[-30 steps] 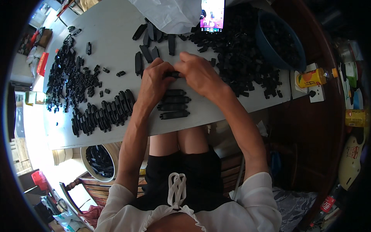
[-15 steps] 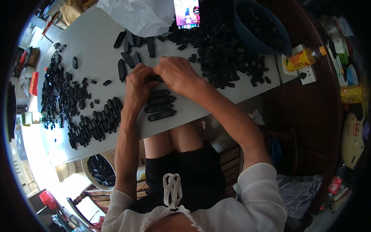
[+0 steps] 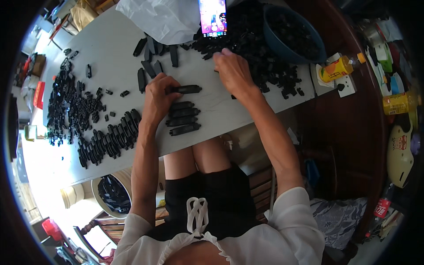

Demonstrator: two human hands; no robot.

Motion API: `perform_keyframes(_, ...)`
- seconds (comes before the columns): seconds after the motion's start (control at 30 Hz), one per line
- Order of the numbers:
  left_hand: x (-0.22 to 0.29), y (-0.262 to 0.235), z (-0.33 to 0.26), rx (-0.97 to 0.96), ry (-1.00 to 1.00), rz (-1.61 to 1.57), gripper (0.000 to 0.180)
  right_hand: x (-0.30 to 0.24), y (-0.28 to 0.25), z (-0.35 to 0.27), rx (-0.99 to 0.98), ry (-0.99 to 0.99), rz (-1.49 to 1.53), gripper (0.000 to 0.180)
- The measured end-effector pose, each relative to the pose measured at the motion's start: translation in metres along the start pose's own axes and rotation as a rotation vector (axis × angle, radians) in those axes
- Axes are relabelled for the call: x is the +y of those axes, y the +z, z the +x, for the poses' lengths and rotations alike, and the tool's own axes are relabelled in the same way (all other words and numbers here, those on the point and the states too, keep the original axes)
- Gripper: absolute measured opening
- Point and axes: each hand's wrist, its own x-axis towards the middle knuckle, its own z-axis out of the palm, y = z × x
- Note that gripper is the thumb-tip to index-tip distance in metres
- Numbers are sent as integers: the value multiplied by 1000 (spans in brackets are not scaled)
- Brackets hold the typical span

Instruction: Assemble small black plastic components by hand at a workbench.

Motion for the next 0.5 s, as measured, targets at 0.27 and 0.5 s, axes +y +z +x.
perform_keyframes(0.27, -4, 0, 0, -2, -31, -27, 28, -3, 13, 2, 86, -199, -112, 20)
perform_keyframes(0.5, -2, -4, -6, 47, -56, -79, 28, -23, 3, -1, 94, -132, 59, 8)
